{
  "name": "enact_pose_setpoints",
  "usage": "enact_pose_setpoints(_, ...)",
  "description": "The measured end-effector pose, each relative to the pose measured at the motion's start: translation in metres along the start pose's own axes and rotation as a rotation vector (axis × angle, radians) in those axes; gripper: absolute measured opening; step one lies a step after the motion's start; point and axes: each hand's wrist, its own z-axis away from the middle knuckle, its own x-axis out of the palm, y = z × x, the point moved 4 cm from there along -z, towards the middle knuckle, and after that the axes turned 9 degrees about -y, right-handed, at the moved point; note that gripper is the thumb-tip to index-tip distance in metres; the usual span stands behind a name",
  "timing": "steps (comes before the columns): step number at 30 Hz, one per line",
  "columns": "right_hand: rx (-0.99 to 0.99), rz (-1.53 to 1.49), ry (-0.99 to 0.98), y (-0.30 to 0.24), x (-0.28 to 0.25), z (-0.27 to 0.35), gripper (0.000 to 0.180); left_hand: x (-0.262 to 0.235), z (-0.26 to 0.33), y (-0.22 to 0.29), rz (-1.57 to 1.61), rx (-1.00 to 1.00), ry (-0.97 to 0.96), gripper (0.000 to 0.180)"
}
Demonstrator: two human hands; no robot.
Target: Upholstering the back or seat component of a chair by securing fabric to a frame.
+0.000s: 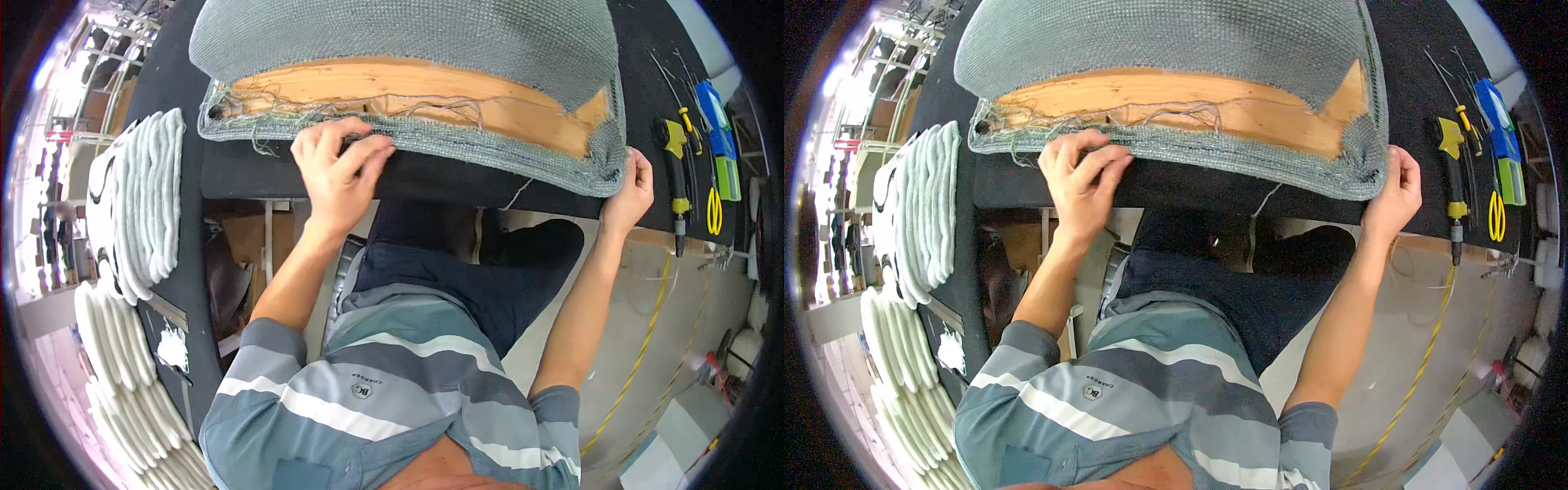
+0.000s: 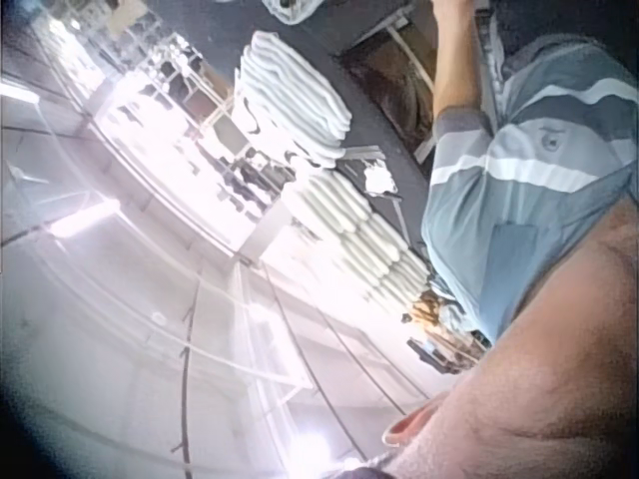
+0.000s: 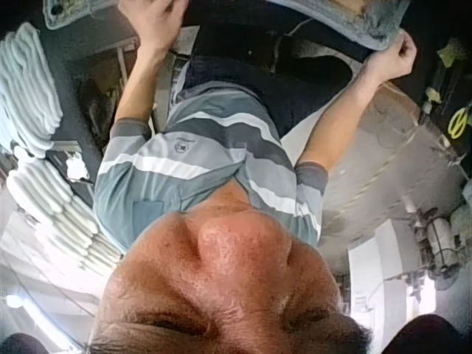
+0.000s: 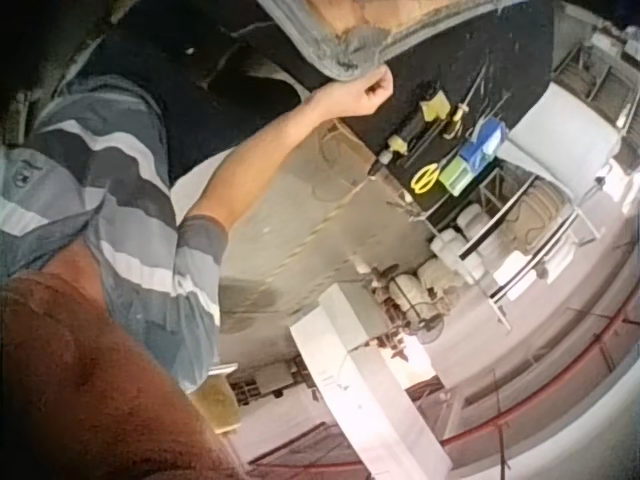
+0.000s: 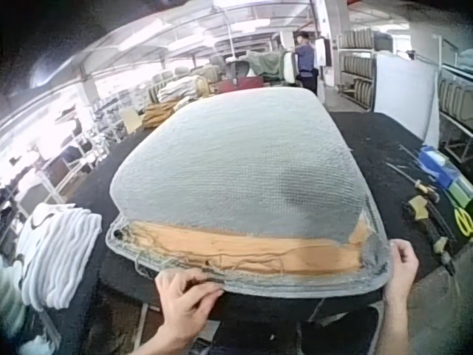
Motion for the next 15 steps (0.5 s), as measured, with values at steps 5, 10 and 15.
enact_pose_setpoints(5, 0.002, 0.016, 0.006, -0.001, -0.001, 0.001, 0.016, 0.024, -0.016, 0.031, 0.097, 0.114, -0.044, 0.020)
enact_pose_setpoints(10, 0.006, 0.055, 0.024, -0.007, 0.002, 0.002, 0.017, 0.030, -0.017, 0.032, 0.131, 0.141, -0.051, 0.021)
enact_pose_setpoints(15, 0.015, 0.051, 0.030, -0.004, 0.000, 0.003, 0.018, 0.033, -0.015, 0.029, 0.142, 0.182, -0.028, 0.022)
